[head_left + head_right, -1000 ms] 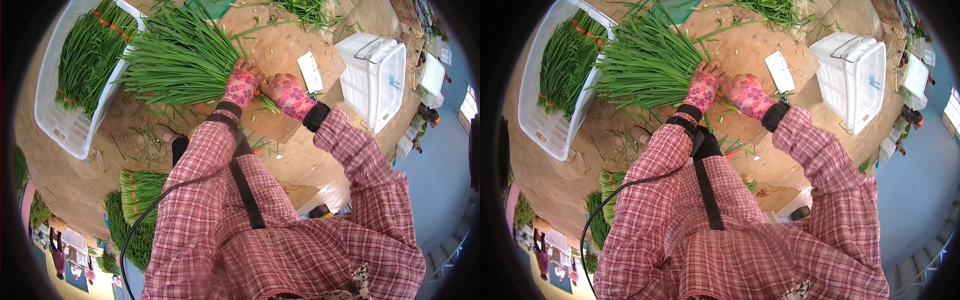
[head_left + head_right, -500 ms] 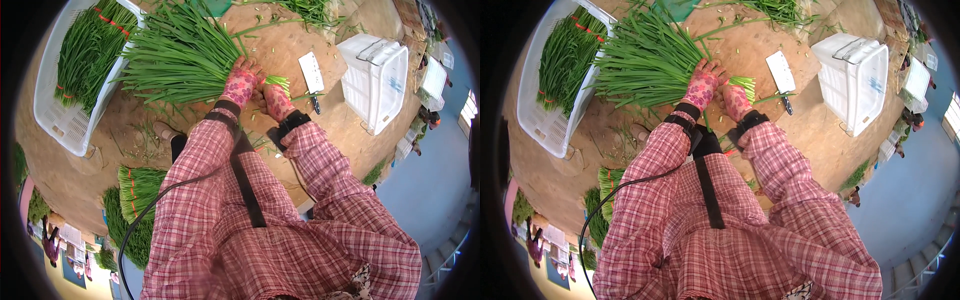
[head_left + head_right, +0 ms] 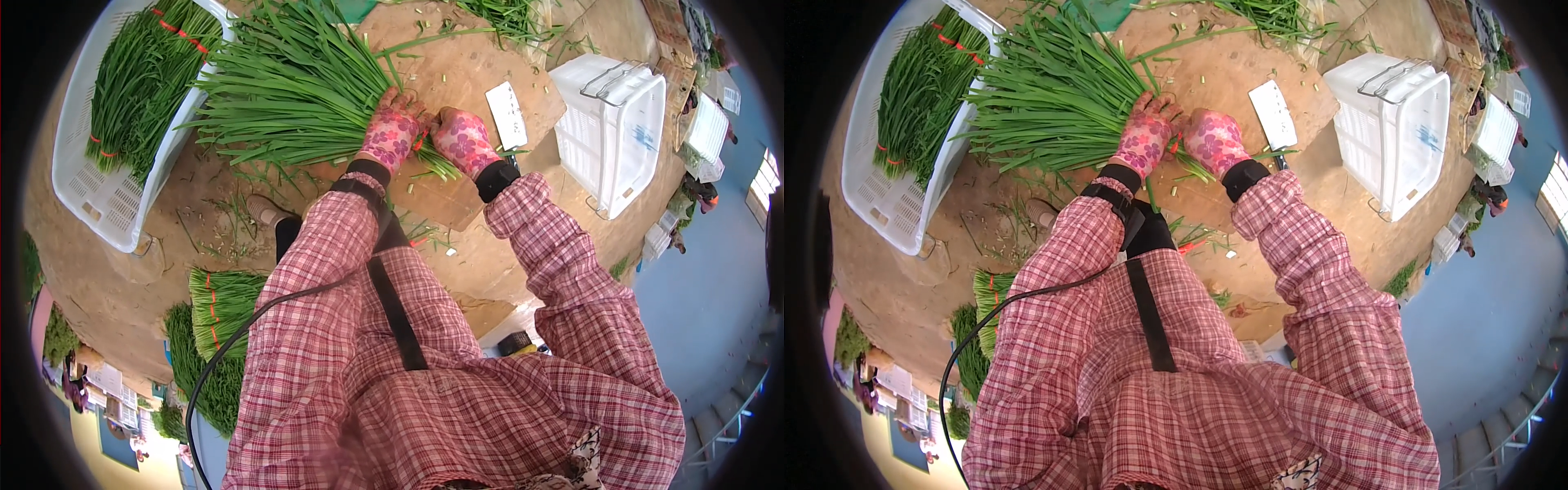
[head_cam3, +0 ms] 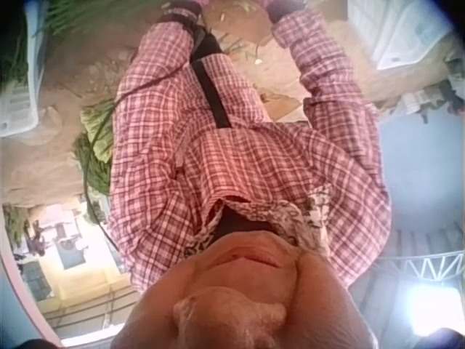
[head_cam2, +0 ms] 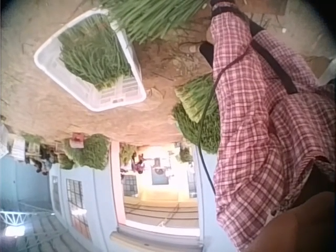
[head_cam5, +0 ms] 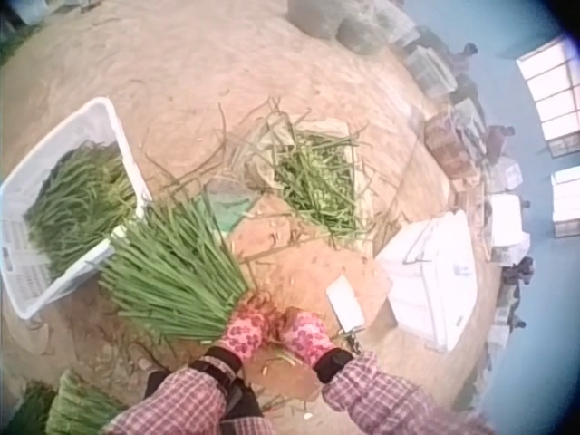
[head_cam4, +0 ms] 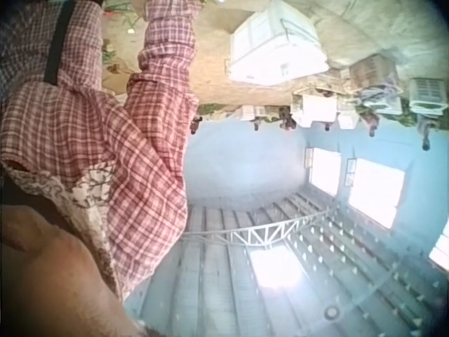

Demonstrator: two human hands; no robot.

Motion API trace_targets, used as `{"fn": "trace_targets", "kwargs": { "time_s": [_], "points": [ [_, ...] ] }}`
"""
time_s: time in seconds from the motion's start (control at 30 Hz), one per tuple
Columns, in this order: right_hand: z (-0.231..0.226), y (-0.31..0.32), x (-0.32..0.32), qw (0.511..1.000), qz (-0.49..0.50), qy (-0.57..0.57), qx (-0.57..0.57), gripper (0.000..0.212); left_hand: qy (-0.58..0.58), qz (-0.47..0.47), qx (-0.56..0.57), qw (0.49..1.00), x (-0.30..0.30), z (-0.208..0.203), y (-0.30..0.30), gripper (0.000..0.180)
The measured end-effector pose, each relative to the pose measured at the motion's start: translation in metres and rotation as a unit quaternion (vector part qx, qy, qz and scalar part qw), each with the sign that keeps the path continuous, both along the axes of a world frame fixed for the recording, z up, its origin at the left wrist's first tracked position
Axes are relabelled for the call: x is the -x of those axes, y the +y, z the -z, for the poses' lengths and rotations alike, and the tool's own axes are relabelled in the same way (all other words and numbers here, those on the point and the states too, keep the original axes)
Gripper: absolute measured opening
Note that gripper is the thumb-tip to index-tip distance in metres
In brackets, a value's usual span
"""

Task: The person sorts green leafy vegetables by hand and puts them into a white plastic basket.

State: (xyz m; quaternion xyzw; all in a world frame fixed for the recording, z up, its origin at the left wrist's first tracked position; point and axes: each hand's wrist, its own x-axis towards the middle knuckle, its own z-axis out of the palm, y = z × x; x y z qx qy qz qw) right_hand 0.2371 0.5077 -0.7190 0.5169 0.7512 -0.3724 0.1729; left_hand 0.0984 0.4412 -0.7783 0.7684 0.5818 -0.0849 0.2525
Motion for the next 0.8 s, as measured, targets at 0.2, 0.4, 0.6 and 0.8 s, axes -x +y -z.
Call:
{"fn": "trace_targets", "kwargs": {
  "time_s": [0.2,0.4,0.6,0.8],
  "points": [
    [-0.002,-0.019,0.006,0.993,0.073,-0.079,0.044,0.034,-0.012,0.011,0.002,1.000,0.003,-0.009,-0.001,0.078],
    [-0.006,-0.001,0.003,0.990,0.027,-0.094,0.100,0.032,0.003,0.016,0.014,1.000,0.003,-0.018,0.004,0.076],
    [0.000,-0.003,-0.011,0.991,0.042,-0.030,0.124,0.031,0.050,0.062,-0.012,0.997,0.000,-0.019,0.006,0.045],
    [-0.030,-0.046,-0.125,0.873,0.462,0.124,0.101,0.028,0.088,0.114,-0.019,0.989,-0.016,-0.062,0.010,0.092]
  ]
}}
